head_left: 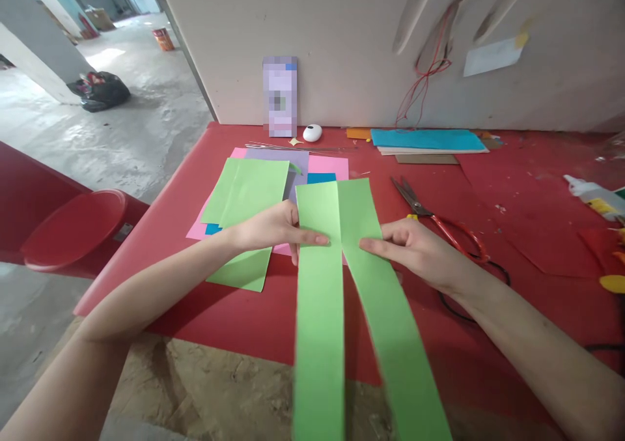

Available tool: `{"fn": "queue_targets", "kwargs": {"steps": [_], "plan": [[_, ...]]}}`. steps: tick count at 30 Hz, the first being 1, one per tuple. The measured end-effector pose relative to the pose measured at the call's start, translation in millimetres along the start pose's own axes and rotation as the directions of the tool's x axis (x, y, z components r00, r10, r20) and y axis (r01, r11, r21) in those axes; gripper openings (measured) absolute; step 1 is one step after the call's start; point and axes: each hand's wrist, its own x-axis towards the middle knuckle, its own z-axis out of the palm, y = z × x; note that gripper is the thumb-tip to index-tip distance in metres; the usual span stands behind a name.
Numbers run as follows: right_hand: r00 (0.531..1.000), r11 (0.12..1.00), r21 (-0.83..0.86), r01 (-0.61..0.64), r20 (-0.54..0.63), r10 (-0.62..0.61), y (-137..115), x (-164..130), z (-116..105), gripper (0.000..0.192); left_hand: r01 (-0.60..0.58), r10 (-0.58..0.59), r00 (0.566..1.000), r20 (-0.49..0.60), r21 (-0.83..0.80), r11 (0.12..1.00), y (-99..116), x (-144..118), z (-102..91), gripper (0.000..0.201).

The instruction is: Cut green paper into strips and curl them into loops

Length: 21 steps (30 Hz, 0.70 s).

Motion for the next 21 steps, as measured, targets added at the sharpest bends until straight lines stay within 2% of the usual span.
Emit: {"fn": "queue_targets", "kwargs": {"steps": [4,8,10,11,13,15,16,21], "plan": [[0.998,0.999,-0.019,-0.039,0.041,0.04,1,-2,-6,0.03,-0.004,-0.001,0.998,0.058,0.084,0.996,3,-2,-2.8,0.042],[0.999,0.999,-0.001,0.047,0.008,-0.047,9,3,-8,0.022,0.029,-0.037,0.988,0.151,0.055,0.998,1,1,0.8,0.02],[0.991,0.991,0.049,0.122,-0.056,-0.119,13,7,-6,0.025,0.038,-0.049,0.985,0.167,0.071,0.997,-2,3,4.4,0.023],[0.988,0.988,0.061,0.139,-0.083,-0.134,14,9,-5,0.024,0.027,-0.038,0.989,0.141,0.082,0.996,-3,4,6.1,0.024],[0.983,0.988,0.065,0.141,-0.128,-0.132,15,11,-1,0.023,-0.028,0.027,1.0,0.011,0.11,0.994,-5,5,8.6,0.037],[0.983,0.991,0.07,0.115,-0.154,-0.103,13,11,3,0.023,-0.071,0.091,0.988,-0.124,0.156,0.985,-5,4,9.0,0.052],[0.984,0.993,0.069,0.099,-0.157,-0.087,12,11,4,0.024,-0.077,0.107,0.982,-0.154,0.185,0.98,-4,4,8.1,0.054],[0.984,1.0,0.005,0.012,-0.177,-0.01,2,5,-8,0.026,-0.035,0.065,0.993,-0.098,0.274,0.961,-1,1,-4.6,0.054]]}}
